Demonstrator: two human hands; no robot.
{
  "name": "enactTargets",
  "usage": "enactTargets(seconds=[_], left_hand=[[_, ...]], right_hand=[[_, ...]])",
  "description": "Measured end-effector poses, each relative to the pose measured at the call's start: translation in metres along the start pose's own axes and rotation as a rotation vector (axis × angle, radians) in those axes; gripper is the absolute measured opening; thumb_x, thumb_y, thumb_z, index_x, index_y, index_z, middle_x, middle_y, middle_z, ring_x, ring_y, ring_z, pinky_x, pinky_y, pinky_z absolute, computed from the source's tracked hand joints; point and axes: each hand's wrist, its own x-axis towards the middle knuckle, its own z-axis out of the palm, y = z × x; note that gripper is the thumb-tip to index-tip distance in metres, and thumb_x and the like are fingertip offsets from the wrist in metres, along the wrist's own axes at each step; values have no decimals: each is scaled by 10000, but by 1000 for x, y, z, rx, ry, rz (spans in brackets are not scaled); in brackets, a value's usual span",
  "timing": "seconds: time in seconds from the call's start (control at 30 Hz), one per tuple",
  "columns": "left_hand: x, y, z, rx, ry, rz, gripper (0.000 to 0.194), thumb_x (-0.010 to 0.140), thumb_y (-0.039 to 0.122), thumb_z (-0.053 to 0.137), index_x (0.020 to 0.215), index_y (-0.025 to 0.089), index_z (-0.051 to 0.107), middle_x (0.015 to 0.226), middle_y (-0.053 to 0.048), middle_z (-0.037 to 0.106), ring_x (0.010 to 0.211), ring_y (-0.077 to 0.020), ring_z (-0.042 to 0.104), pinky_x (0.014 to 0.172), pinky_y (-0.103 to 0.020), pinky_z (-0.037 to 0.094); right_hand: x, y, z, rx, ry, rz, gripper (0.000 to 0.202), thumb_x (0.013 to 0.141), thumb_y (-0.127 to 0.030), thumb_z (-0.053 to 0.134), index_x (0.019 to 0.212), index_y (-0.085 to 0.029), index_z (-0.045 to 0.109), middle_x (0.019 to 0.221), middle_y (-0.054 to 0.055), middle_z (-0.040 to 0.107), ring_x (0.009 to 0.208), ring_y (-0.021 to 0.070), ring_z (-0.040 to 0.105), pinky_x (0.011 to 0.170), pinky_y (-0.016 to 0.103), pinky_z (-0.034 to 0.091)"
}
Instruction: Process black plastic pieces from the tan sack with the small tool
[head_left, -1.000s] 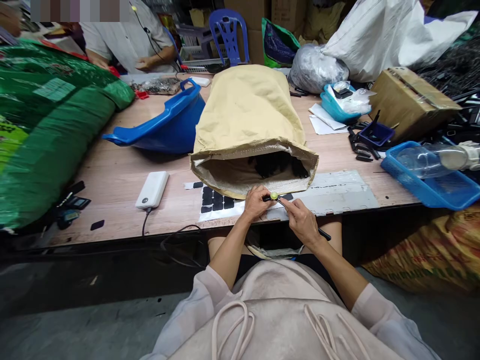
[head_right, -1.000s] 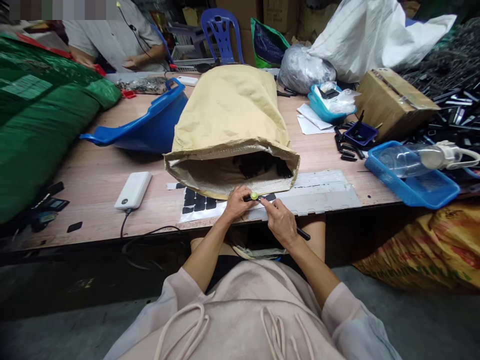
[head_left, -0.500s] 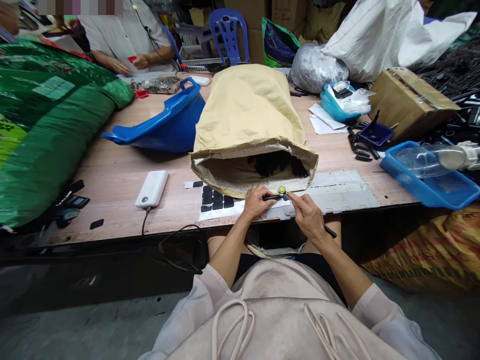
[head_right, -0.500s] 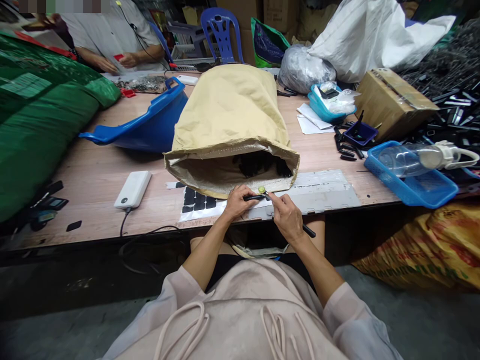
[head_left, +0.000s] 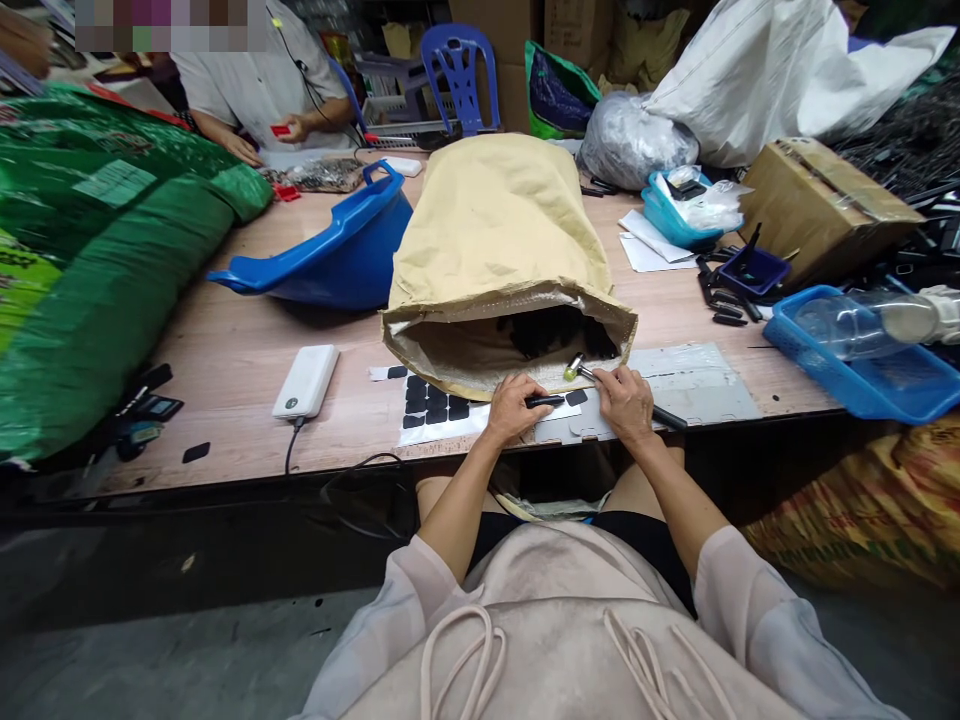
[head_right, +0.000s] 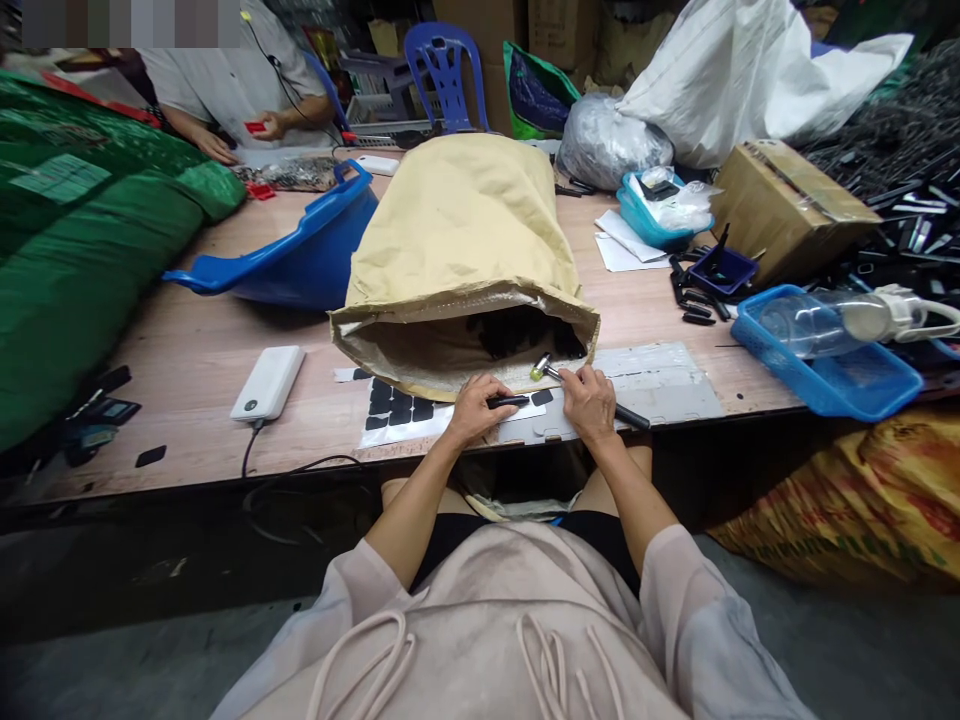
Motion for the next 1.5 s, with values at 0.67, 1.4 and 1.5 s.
enactTargets(seconds=[0.67, 1.4, 1.5], left_hand=[[-76, 43, 12, -112, -162, 346, 221, 962, 422, 659, 1022, 228, 746, 946, -82, 745, 905, -239, 654, 885, -400, 492], [-77, 51, 40, -169, -192, 169, 244, 992, 340, 566, 948, 217, 773, 880, -56, 767, 794, -177, 706, 800, -286, 558], [-30, 56, 13, -150, 197, -2, 278, 988, 327, 527, 886, 201, 754, 864, -52, 766, 787, -178, 689, 799, -288, 552]], right_hand=[[-1, -6, -1, -2, -35, 52, 260, 999, -295, 529, 1130, -216, 740, 1010, 100, 632, 963, 253, 482, 821, 363, 336], [-1, -8, -3, -12, -13, 40, 249, 1000, -305, 524, 1095, -219, 737, 989, 97, 631, 946, 254, 480, 808, 358, 324], [-1, -8, -3, -15, -15, 44, 242, 999, -302, 524, 1078, -216, 736, 988, 97, 628, 946, 253, 478, 804, 358, 325]])
